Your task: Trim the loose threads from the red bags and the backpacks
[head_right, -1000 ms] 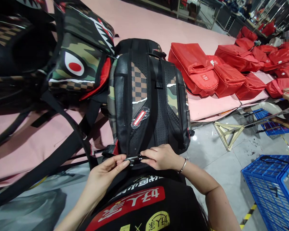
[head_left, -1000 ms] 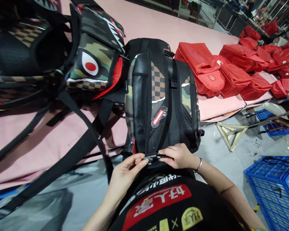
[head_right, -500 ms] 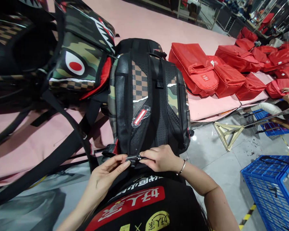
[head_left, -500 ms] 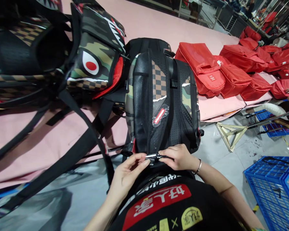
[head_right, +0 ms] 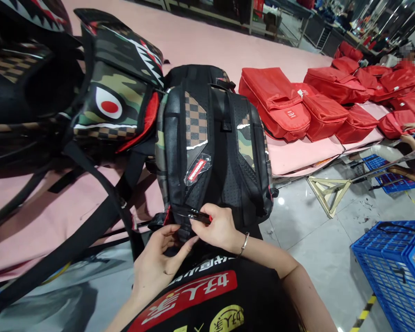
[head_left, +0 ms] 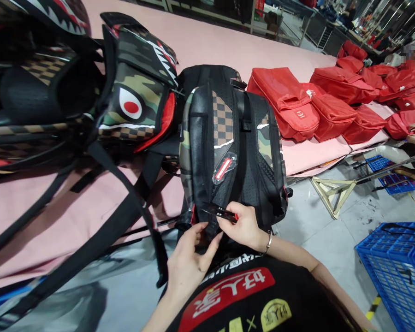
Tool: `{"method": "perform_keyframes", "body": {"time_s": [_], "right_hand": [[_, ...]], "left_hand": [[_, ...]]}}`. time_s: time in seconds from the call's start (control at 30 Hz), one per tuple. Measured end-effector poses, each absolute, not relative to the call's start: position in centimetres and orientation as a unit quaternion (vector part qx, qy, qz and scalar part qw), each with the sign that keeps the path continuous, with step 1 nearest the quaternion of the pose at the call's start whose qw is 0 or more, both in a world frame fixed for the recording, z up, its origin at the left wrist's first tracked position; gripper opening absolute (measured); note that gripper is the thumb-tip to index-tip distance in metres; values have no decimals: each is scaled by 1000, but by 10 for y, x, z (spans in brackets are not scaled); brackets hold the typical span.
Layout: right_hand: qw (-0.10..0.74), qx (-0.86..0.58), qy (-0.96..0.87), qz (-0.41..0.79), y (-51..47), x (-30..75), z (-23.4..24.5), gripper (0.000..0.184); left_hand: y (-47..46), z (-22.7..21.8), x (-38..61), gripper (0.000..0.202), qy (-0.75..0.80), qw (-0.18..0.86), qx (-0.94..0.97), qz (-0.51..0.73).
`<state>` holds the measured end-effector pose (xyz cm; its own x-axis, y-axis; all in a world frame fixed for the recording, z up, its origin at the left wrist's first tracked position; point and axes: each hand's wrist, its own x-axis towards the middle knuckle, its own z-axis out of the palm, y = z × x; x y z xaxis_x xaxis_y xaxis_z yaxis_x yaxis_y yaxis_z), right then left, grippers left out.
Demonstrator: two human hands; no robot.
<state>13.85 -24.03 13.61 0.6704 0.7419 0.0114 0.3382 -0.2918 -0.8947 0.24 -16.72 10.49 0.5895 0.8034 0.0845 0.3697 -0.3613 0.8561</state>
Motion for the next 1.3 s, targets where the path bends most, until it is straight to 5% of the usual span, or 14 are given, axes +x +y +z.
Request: {"method": "perform_keyframes", "body": {"time_s": [0.1,0.23,0.33,0.7,1.3], "right_hand": [[471,-777,-358,215,-235,140,144,30],[514,-711,-378,296,-239,150,154,28],[522,-696,-424,251,-250,158,157,32],[473,-631,-613,46,-272,177,149,25],[352,-607,-711,-51,-261,174,163,25]], "left_hand": [[-163,110,-1,46,372,454,775,234],[-157,132,-1,48,379,737,549,108],[-155,150,0,44,370,828,409,96],[-156,172,-1,36,341,861,356,128],[-159,164,1,32,340,857,363,132]]}}
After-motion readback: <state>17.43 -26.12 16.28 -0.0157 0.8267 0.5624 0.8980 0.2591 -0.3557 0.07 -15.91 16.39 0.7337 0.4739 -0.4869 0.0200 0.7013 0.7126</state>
